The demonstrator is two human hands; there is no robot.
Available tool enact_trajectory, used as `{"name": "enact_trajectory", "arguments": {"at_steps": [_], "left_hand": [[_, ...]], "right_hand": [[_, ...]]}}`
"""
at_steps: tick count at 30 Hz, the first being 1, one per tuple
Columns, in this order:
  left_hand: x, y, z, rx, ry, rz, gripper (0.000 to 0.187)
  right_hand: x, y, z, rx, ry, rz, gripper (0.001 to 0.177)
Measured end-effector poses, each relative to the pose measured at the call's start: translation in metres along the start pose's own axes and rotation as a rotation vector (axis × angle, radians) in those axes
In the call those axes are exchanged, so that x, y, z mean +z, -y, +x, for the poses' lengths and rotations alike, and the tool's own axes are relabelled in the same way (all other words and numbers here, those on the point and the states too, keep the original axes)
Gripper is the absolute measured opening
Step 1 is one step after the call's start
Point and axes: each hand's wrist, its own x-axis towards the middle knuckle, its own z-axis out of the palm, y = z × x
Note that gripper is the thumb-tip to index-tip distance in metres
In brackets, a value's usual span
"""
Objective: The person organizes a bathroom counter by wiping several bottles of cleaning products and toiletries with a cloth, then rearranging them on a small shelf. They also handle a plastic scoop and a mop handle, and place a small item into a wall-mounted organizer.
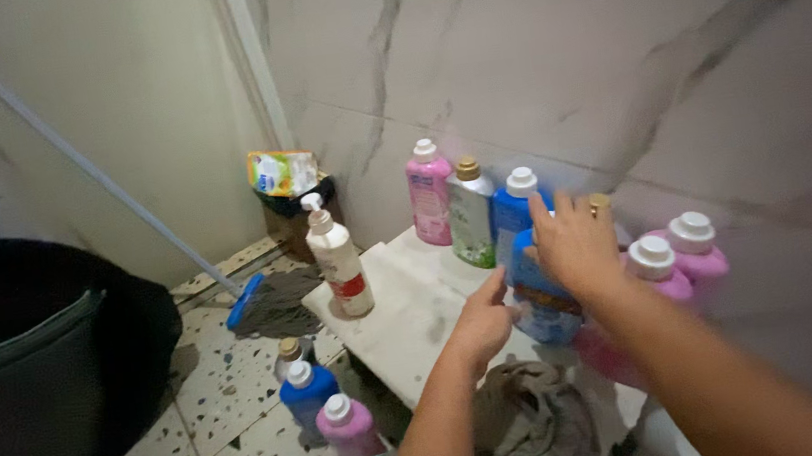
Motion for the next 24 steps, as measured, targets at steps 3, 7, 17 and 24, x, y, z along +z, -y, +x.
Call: {"name": "enact_trajectory", "arguments": {"at_steps": [3,7,17,24], "left_hand": [[-0.030,-0.006,-0.008,0.033,-0.035,-0.020,0.081],[-0.090,0.000,-0.029,0.078,-0.155,0.000,0.078],[-0.274,0.055,-0.201,-0.066,-0.624,-0.039,0.076],[-0.309,0.115,-0.332,-0.301,-0.946,0.002,0.062]], "right_hand": [[-0.010,0.028,0.003,-0.120,-0.239,0.100,0.068],[-0.012,0.097,0.011,-0.228,-0.119,0.311,0.040],[-0.021,0.315,-0.054,-0.720,0.100,0.689,0.030],[-0.016,0.417,-0.137,-1.063,0.284,0.804,0.032]]}}
